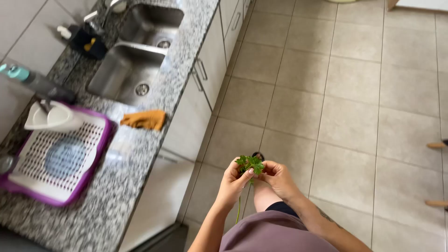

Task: The person plucks green leaves from a stem and places them on the counter. They then open a drawer, select a knife, and return to the counter. The person uses the knife to cut the leaves into small pieces directly onto a pizza base covered in red sauce.

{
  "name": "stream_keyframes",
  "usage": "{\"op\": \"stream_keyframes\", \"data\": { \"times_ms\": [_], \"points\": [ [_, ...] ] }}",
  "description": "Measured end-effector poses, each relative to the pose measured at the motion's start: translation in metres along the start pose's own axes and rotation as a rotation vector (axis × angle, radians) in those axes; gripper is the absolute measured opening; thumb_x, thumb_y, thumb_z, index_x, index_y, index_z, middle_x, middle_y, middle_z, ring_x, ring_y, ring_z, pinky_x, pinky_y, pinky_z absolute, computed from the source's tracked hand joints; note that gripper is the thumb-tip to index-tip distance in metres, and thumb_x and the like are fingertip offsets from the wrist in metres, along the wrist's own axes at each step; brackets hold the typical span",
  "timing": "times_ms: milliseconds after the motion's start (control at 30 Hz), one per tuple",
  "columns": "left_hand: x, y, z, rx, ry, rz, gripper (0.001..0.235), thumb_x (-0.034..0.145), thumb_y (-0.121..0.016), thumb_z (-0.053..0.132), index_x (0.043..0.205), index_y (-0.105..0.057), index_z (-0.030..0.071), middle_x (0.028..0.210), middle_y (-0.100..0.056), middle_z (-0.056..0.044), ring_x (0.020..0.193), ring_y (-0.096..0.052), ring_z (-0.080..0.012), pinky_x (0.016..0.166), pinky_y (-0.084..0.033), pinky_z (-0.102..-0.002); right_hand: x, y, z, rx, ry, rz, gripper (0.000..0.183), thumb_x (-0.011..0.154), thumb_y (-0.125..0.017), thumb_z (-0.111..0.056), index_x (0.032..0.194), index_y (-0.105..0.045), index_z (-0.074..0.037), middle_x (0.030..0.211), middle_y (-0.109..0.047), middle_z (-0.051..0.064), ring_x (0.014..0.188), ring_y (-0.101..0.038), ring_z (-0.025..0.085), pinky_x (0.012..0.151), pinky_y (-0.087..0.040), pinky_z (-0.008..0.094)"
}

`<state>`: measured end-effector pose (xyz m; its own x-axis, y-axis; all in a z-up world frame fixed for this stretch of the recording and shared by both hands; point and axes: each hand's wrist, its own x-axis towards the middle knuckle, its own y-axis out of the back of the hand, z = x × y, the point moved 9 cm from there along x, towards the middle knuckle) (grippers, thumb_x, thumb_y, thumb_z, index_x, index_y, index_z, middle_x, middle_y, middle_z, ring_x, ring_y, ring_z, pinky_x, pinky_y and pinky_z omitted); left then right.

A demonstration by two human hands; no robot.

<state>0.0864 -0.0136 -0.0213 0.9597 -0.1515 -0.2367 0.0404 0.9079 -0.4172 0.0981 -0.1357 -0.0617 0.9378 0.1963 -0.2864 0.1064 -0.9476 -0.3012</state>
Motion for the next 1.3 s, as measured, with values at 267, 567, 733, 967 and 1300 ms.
{"op": "stream_keyframes", "data": {
  "times_ms": [267, 567, 733, 967, 1300],
  "points": [
    [0.218, 0.011, 0.056, 0.092, -0.079, 0.062, 0.013, 0.086, -0.064, 0.009, 0.099, -0.062, 0.006, 0.063, -0.066, -0.01, 0.042, -0.043, -0.0041, 0.038, -0.031, -0.016, 0.203, 0.015, -0.106, -0.094, 0.028, 0.006, 0.014, 0.07, -0.077, 0.005, 0.081, -0.071, -0.002, 0.076, -0.07, 0.006, 0.072, -0.062, 0.013, 0.072, -0.053, 0.03],
    [0.376, 0.04, 0.184, 0.126, -0.191, 0.184, 0.028, 0.094, -0.048, 0.014, 0.117, -0.06, 0.004, 0.107, -0.069, -0.013, 0.044, -0.038, -0.0022, 0.043, -0.035, -0.016, 0.396, 0.013, -0.18, -0.136, 0.074, -0.031, 0.012, 0.074, -0.077, -0.004, 0.084, -0.071, -0.002, 0.074, -0.066, 0.004, 0.071, -0.057, 0.008, 0.069, -0.05, 0.023],
    [0.502, 0.119, 0.203, 0.243, -0.256, 0.232, 0.031, 0.096, -0.045, 0.018, 0.121, -0.058, 0.005, 0.098, -0.068, -0.01, 0.049, -0.038, -0.0025, 0.046, -0.034, -0.017, 0.517, 0.033, -0.192, -0.16, 0.08, 0.054, 0.015, 0.075, -0.077, -0.008, 0.087, -0.071, -0.002, 0.075, -0.065, 0.005, 0.071, -0.058, 0.009, 0.069, -0.05, 0.023],
    [0.672, 0.162, 0.286, 0.679, -0.148, 0.344, 0.038, 0.094, -0.05, 0.014, 0.131, -0.049, 0.008, 0.113, -0.058, -0.016, 0.105, -0.059, -0.0314, 0.089, -0.048, -0.045, 0.681, 0.045, -0.263, -0.126, 0.09, 0.132, 0.019, 0.077, -0.075, -0.009, 0.092, -0.067, 0.001, 0.075, -0.066, 0.012, 0.072, -0.064, 0.014, 0.07, -0.052, 0.024],
    [0.884, 0.202, 0.308, 1.239, -0.212, 0.462, 0.072, 0.076, -0.064, 0.003, 0.141, -0.033, 0.003, 0.137, -0.034, -0.022, 0.125, -0.033, -0.0444, 0.104, -0.014, -0.065, 0.909, 0.035, -0.363, -0.044, 0.147, -0.045, 0.016, 0.081, -0.07, -0.008, 0.094, -0.063, -0.002, 0.076, -0.068, 0.013, 0.073, -0.065, 0.014, 0.066, -0.05, 0.019]
  ]
}}
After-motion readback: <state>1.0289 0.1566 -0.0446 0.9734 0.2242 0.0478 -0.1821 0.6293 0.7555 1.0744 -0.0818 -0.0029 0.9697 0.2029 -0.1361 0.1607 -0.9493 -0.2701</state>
